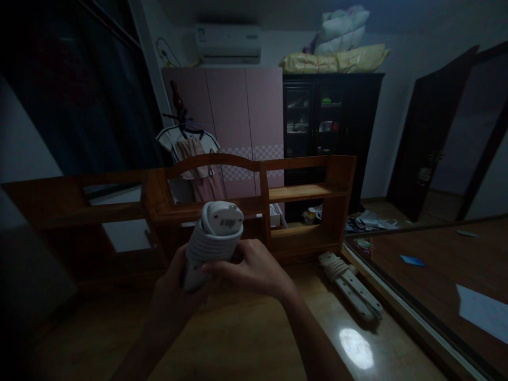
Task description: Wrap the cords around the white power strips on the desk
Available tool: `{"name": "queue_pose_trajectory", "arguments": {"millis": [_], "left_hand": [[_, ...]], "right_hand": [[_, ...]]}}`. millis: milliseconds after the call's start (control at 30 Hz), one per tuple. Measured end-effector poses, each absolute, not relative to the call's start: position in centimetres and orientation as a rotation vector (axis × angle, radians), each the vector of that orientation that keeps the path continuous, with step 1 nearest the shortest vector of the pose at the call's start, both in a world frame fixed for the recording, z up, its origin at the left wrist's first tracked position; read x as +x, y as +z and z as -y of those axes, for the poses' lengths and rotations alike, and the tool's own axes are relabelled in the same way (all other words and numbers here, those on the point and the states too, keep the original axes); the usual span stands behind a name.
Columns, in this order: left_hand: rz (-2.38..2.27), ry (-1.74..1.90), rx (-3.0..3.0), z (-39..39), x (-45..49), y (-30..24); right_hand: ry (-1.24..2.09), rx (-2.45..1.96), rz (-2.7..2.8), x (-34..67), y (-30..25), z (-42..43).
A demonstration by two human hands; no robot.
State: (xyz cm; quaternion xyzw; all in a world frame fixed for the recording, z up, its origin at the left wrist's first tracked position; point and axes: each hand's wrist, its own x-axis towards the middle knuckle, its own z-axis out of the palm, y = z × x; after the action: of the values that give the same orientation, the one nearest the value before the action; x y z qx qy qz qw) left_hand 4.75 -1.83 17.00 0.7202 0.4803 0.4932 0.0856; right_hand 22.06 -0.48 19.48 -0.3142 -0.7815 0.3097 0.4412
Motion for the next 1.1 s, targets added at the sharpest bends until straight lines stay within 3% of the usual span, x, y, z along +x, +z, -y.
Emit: {"name": "queue_pose_trajectory", "arguments": {"millis": [167,500,633,867,1100], "left_hand": [[-1.507,1.341,2.055,0.5,4.5,16.4],[-1.659,1.529,1.872,-3.2,4.8,14.4],[-1.631,1.481,1.794,-4.6,5.0,13.1],[-1.412,1.287,1.636,-4.8,7.8,8.9],[-1.025,1.197,1.510,-2.0,13.7,3.2]], "right_hand": [[0.844,-0.918,1.881,21.8,19.1,-0.1],[1.076,-0.766,1.706,23.3,17.1,-2.0],[0.846,-0.767,1.804,22.7,17.0,-1.5],[0.184,-1.168,1.868,22.9,16.6,-0.5],[0.233,-1.250,1.965,27.9,13.9,1.4]]}}
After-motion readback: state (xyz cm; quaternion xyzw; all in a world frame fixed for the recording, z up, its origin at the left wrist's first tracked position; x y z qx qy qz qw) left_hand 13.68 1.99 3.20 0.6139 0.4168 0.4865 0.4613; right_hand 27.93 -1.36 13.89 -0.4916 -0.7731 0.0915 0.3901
